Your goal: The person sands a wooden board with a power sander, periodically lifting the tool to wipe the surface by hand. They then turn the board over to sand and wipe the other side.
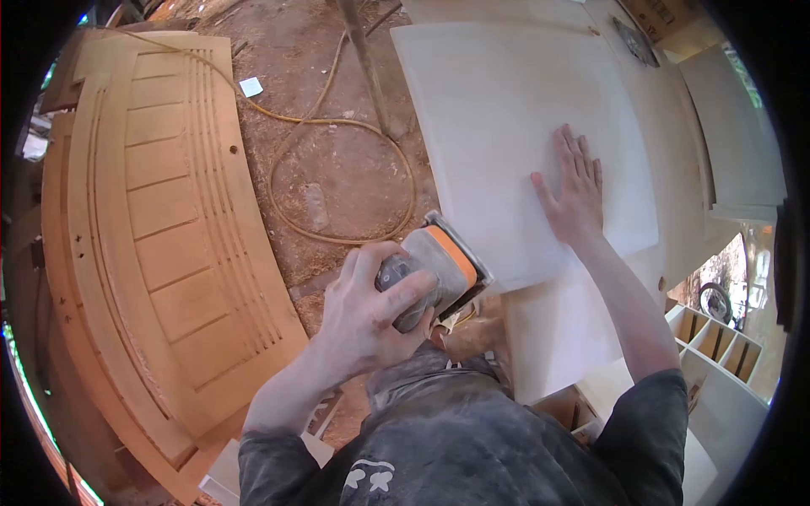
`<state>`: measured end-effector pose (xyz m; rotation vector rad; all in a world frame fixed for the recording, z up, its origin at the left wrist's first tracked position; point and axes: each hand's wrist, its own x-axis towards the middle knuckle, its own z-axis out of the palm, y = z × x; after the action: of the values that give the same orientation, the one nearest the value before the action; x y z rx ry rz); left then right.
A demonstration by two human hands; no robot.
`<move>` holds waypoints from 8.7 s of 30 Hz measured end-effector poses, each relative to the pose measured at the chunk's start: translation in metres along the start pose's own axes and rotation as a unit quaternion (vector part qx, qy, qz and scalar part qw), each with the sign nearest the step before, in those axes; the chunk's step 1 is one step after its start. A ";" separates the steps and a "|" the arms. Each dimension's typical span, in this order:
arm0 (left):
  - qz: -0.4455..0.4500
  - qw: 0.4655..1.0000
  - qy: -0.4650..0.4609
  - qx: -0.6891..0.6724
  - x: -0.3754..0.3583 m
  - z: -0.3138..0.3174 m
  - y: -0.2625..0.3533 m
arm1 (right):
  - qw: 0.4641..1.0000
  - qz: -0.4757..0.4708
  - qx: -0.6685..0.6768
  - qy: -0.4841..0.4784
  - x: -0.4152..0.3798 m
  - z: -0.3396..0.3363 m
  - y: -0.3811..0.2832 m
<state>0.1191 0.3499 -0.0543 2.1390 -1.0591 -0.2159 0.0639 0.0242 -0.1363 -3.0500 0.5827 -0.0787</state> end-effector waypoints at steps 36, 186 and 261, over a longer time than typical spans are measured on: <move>-0.309 0.948 0.073 0.010 0.027 0.010 -0.309 | 0.826 -0.547 0.069 -0.120 0.032 -0.007 -0.076; -0.415 0.608 0.553 -0.391 -0.228 0.079 -0.123 | 0.751 -0.576 0.237 -0.218 -0.091 -0.044 -0.079; -0.226 0.837 0.124 -0.484 0.054 0.029 -0.175 | 0.988 -0.134 -0.017 -0.067 0.016 -0.001 -0.063</move>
<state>0.2505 0.3638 -0.1846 1.3668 -0.1557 -0.5445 0.1018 0.0770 -0.1315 -3.1140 0.1641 0.1307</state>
